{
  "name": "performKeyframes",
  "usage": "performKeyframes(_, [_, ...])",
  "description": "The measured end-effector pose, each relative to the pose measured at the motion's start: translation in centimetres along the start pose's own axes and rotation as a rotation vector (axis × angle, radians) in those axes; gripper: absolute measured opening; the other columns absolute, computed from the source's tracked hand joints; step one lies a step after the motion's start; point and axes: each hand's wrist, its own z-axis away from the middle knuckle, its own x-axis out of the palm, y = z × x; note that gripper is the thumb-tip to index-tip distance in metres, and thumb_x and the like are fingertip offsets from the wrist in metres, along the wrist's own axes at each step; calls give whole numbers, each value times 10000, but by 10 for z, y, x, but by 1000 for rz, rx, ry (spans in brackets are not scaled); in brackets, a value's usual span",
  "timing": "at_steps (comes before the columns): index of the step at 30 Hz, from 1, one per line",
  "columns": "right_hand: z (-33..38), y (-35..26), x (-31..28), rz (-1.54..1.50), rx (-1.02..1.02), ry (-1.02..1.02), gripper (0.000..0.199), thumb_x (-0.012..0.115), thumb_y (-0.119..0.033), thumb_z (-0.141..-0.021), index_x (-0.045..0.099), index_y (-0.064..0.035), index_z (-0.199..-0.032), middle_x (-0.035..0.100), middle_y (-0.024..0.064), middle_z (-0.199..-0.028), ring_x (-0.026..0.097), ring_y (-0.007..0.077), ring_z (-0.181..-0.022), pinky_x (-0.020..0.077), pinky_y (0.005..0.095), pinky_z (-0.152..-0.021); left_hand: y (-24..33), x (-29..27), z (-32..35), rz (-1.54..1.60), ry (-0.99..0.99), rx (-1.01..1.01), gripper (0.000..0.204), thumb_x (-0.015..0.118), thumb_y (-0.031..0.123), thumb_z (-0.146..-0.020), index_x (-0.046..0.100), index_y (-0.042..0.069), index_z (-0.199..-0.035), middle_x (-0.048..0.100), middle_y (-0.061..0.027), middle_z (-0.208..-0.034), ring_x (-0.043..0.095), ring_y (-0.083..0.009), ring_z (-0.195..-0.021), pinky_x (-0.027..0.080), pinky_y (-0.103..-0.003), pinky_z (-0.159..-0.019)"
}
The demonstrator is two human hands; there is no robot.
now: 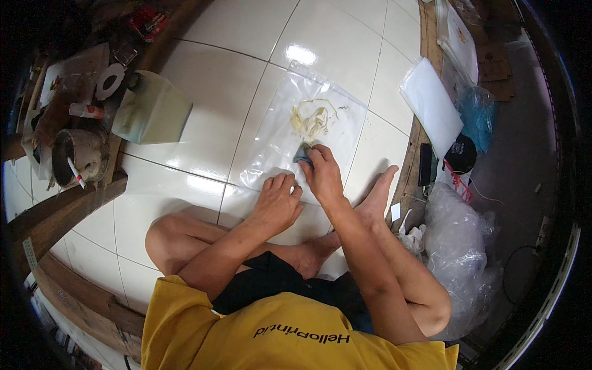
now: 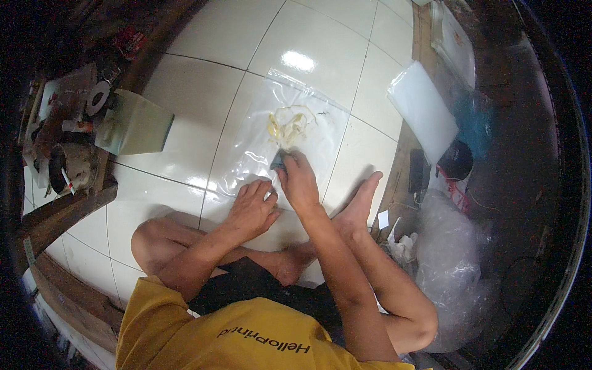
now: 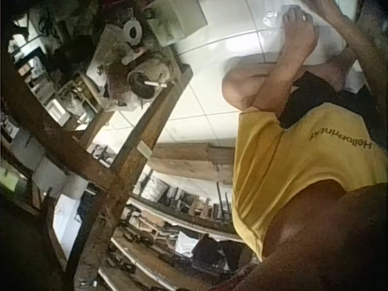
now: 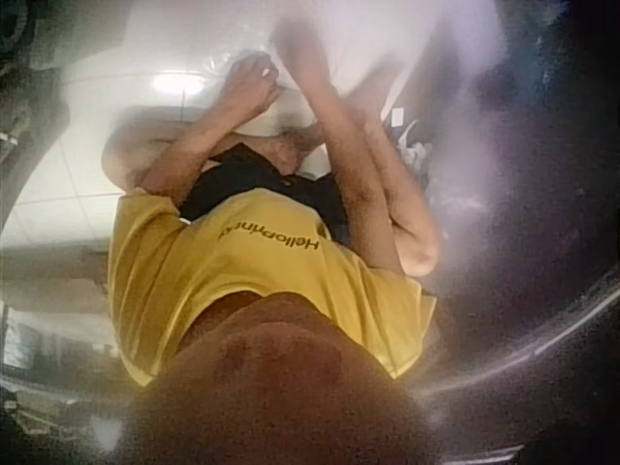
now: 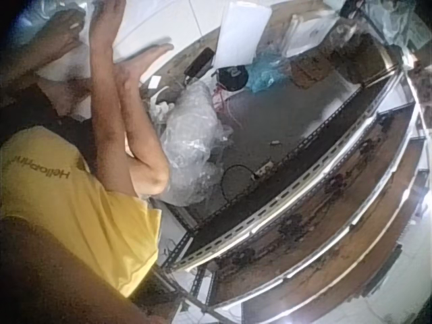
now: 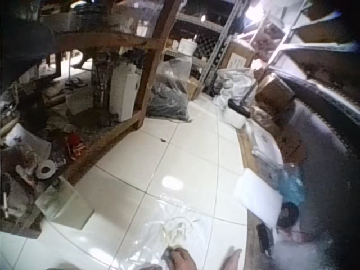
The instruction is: The person sits on the floor and wipes a transparent plastic sheet with a cloth, then folds it and stacks it with other sheets. The person then moves to a nearby rack and places the folded sheet on top of other printed sheets.
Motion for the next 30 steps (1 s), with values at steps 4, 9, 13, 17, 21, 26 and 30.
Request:
performKeyframes(4, [-6, -7, -1, 18, 98, -53, 367, 714, -50, -832, 618, -6, -1183, 592, 235, -1068, 612, 444, -931, 519, 481, -799, 0, -1, -1, 2, 0, 3, 411, 722, 252, -824, 648, -17, -1126, 526, -201, -1296, 452, -350, -1276, 366, -480, -1032])
performKeyframes(9, [-6, -10, 8, 19, 92, 36, 342, 676, -12, -832, 632, -24, -1171, 589, 229, -1032, 622, 440, -892, 521, 488, -767, -4, 2, -5, -62, 38, 31, 498, 705, 260, -835, 608, -28, -1230, 491, -237, -1361, 446, -361, -1283, 364, -482, -1034])
performKeyframes(13, [2, -3, 16, -11, 95, 50, 354, 667, 4, -822, 636, -45, -1171, 584, 231, -1018, 627, 447, -882, 524, 497, -759, -7, 8, -2, -115, 67, 55, 521, 660, 246, -847, 598, -35, -1282, 473, -248, -1422, 446, -358, -1283, 352, -478, -1052])
performKeyframes(17, [-2, 0, 22, -11, 179, 2, 327, 655, -2, -822, 642, -53, -1145, 579, 238, -1039, 620, 451, -911, 525, 509, -781, -7, 13, 5, -237, 1, 24, 541, 620, 245, -860, 580, -18, -1331, 431, -218, -1488, 413, -357, -1330, 284, -527, -1135])
performKeyframes(21, [-43, 9, 16, 114, 135, 191, 238, 680, 5, -803, 669, -16, -1039, 557, 221, -924, 590, 420, -834, 496, 485, -734, -3, 12, 4, -311, -98, -15, 586, 636, 306, -859, 567, 30, -1371, 376, -186, -1540, 320, -391, -1416, 164, -599, -1193])
performKeyframes(26, [-108, 36, -14, 168, 252, 128, 183, 643, -30, -819, 640, -30, -1002, 589, 244, -954, 608, 456, -880, 503, 532, -779, 1, 0, 0, -274, -211, -29, 704, 679, 412, -846, 507, 81, -1444, 293, -169, -1598, 170, -453, -1484, 113, -658, -1184])
performKeyframes(30, [-65, 17, -12, 98, 122, 100, 123, 688, -50, -832, 647, -16, -942, 615, 236, -863, 610, 437, -828, 493, 490, -777, -3, 6, 4, -283, -242, -29, 835, 711, 475, -819, 430, 85, -1501, 203, -205, -1627, 115, -481, -1492, 110, -667, -1180])
